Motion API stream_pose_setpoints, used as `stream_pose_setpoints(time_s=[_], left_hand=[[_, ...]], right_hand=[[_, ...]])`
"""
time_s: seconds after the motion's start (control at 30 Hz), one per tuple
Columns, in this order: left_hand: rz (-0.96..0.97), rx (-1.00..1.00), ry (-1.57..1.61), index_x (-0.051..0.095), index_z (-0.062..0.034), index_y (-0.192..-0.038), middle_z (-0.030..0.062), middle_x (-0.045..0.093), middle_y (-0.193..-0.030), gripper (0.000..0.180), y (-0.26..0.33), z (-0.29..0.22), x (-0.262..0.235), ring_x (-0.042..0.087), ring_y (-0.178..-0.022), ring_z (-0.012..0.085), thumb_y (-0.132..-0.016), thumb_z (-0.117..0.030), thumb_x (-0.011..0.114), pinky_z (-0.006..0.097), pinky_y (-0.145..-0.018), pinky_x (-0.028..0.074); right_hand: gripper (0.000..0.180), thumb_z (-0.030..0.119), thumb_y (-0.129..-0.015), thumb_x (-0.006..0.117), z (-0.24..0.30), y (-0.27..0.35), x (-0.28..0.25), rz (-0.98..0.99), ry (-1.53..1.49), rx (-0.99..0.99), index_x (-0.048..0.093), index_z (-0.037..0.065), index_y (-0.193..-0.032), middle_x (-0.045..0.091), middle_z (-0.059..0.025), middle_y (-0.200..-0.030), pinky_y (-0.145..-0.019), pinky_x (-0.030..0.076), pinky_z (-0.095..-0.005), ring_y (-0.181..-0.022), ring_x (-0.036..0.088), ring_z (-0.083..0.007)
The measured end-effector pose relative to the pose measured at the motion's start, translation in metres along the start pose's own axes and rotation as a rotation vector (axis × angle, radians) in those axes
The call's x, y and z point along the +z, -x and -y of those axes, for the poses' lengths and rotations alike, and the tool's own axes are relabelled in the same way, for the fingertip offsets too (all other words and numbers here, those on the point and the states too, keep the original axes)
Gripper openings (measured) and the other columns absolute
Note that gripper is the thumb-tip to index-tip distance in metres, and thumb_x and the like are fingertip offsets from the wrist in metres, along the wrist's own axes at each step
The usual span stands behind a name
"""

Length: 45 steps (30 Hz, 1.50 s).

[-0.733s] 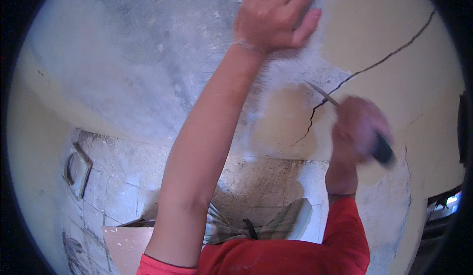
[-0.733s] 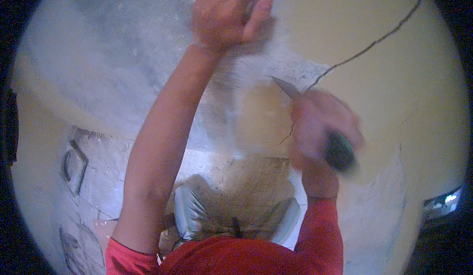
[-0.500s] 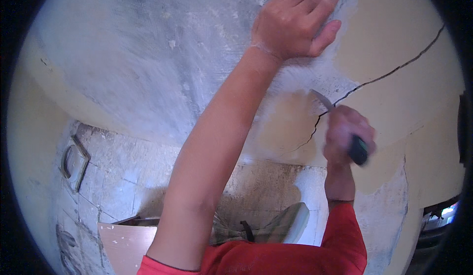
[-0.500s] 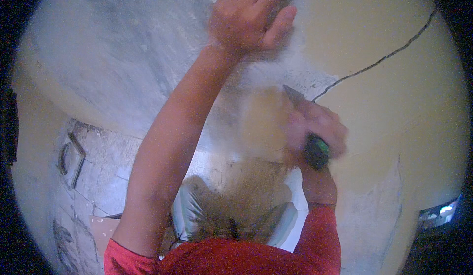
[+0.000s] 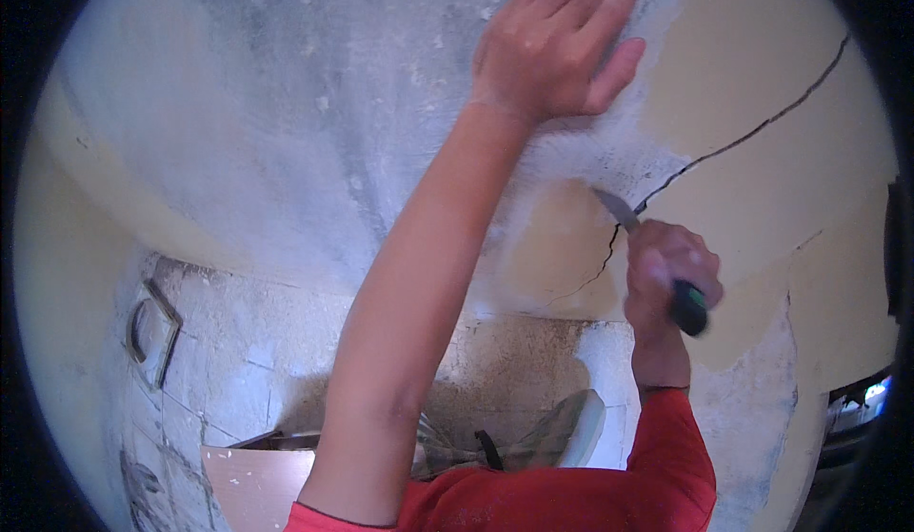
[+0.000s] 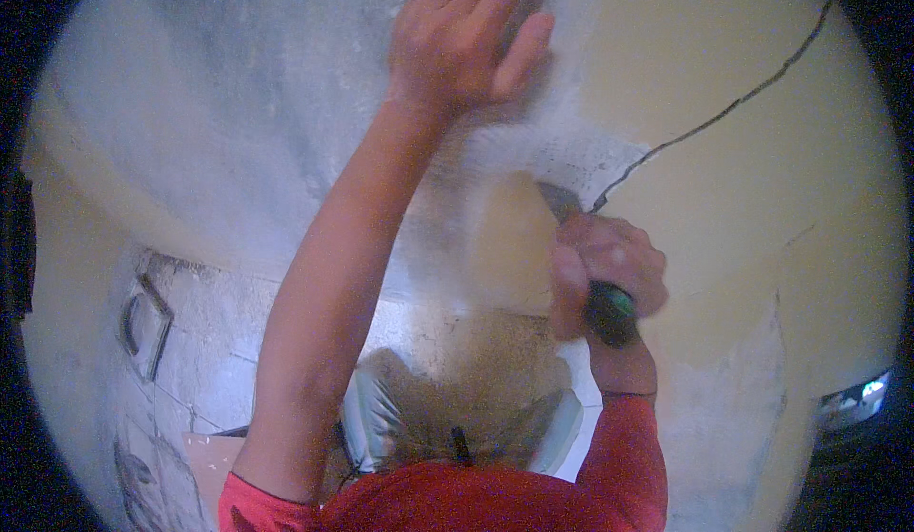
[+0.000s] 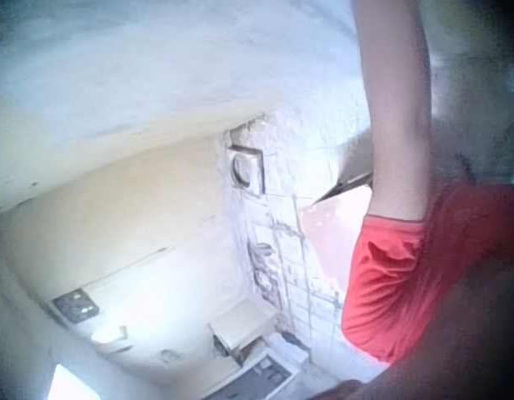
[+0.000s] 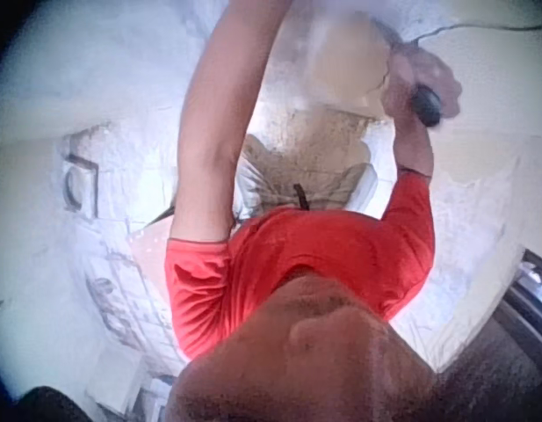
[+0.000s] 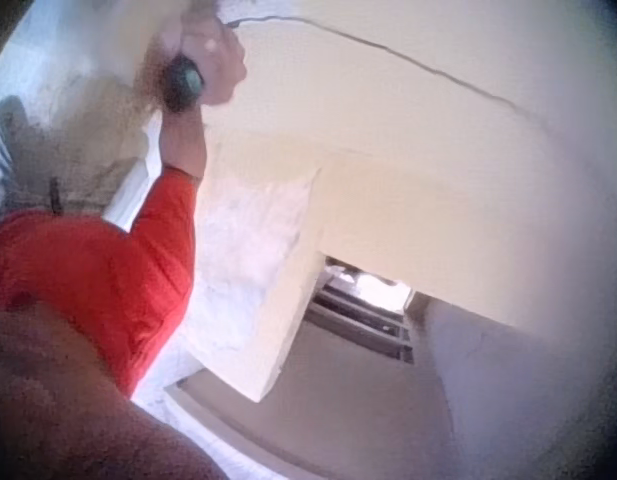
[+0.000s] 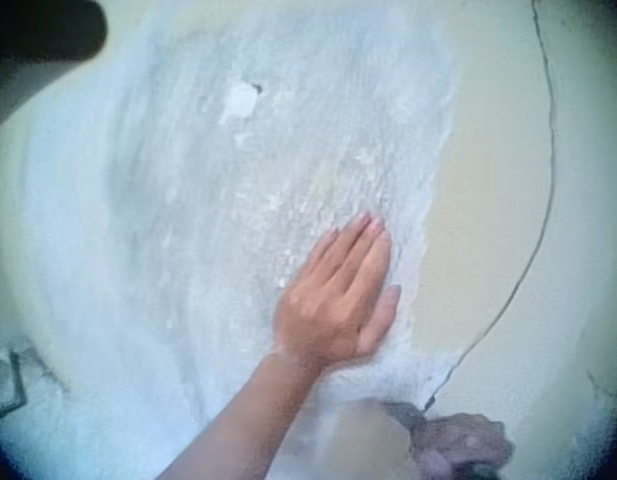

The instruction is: The person uses a scraper to widen and clear a long vertical crack in an interior wall.

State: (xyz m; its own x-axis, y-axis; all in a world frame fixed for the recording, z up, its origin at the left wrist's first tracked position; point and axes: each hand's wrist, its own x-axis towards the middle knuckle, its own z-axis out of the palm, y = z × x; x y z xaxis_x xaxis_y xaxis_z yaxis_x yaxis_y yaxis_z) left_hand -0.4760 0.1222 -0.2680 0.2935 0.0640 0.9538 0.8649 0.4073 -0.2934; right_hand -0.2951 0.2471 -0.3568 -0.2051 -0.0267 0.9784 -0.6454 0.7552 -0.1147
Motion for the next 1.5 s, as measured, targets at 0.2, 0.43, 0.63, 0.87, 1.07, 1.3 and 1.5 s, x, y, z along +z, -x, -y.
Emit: stream_pose_setpoints(time_s=[0.2, 0.43, 0.63, 0.87, 1.07, 1.3, 1.5], left_hand=[[0.032, -0.031, 0.01, 0.06, 0.0037, -0.116, 0.0186, 0.061, -0.121, 0.043, 0.003, -0.008, 0.006, 0.057, -0.117, 0.0305, -0.081, -0.02, 0.059, 0.041, -0.099, 0.044], [-0.038, 0.043, -0.03, 0.06, 0.0036, -0.117, 0.0192, 0.062, -0.12, 0.043, -0.002, 0.005, 0.014, 0.058, -0.116, 0.0325, -0.081, -0.021, 0.058, 0.043, -0.099, 0.043], [0.027, -0.024, -0.004, 0.06, 0.0044, -0.117, 0.02, 0.062, -0.119, 0.044, -0.002, -0.004, 0.01, 0.058, -0.115, 0.0338, -0.081, -0.02, 0.057, 0.043, -0.099, 0.043], [0.1, 0.002, -0.11, 0.06, 0.0051, -0.116, 0.0205, 0.062, -0.119, 0.043, -0.003, 0.0, -0.002, 0.058, -0.115, 0.0343, -0.081, -0.019, 0.058, 0.043, -0.099, 0.044], [-0.067, 0.069, -0.011, 0.06, 0.0052, -0.115, 0.0201, 0.062, -0.118, 0.042, 0.003, 0.003, 0.012, 0.058, -0.115, 0.0338, -0.08, -0.018, 0.059, 0.043, -0.098, 0.044], [-0.057, 0.028, 0.004, 0.061, 0.0048, -0.114, 0.0196, 0.063, -0.118, 0.042, 0.002, 0.001, 0.011, 0.059, -0.114, 0.0337, -0.079, -0.019, 0.059, 0.043, -0.097, 0.045], [0.024, -0.006, -0.014, 0.061, 0.0047, -0.114, 0.0197, 0.063, -0.118, 0.042, 0.001, -0.008, 0.002, 0.058, -0.115, 0.0334, -0.079, -0.019, 0.059, 0.043, -0.097, 0.045]], right_hand=[[0.01, 0.017, -0.085, 0.056, 0.018, 0.02, -0.053, 0.127, -0.147, 0.078, 0.057, 0.009, -0.09, 0.06, -0.0051, -0.083, -0.066, 0.051, -0.0315, -0.07, 0.058, -0.0182], [0.012, 0.017, -0.088, 0.052, 0.015, 0.01, -0.033, 0.103, -0.13, 0.101, 0.053, 0.01, -0.098, 0.06, -0.0069, -0.094, -0.074, 0.05, -0.0335, -0.083, 0.059, -0.021], [0.016, 0.016, -0.09, 0.048, 0.02, 0.005, -0.055, 0.138, -0.524, 0.013, 0.052, 0.01, -0.104, 0.061, -0.0096, -0.104, -0.084, 0.05, -0.0374, -0.095, 0.061, -0.0254], [0.011, 0.005, -0.083, 0.061, 0.012, 0.001, -0.034, 0.237, -0.367, 0.116, 0.053, 0.01, -0.078, 0.06, -0.0059, -0.088, -0.084, 0.047, -0.0349, -0.088, 0.059, -0.0227], [0.033, 0.028, -0.098, 0.042, 0.018, 0.06, -0.062, 0.894, 0.835, 0.789, 0.053, 0.014, -0.126, 0.057, -0.0154, -0.123, -0.085, 0.051, -0.0374, -0.102, 0.062, -0.0209], [0.018, 0.01, -0.086, 0.055, -0.003, 0.004, 0.005, 0.131, -0.364, 0.119, 0.047, 0.009, -0.07, 0.053, -0.006, -0.067, -0.064, 0.049, -0.0301, -0.062, 0.056, -0.0161], [0.005, 0.01, -0.083, 0.062, -0.01, 0.016, -0.002, 0.002, 0.029, 0.095, 0.061, 0.01, -0.078, 0.062, -0.0071, -0.081, -0.074, 0.049, -0.0392, -0.074, 0.061, -0.0227]])
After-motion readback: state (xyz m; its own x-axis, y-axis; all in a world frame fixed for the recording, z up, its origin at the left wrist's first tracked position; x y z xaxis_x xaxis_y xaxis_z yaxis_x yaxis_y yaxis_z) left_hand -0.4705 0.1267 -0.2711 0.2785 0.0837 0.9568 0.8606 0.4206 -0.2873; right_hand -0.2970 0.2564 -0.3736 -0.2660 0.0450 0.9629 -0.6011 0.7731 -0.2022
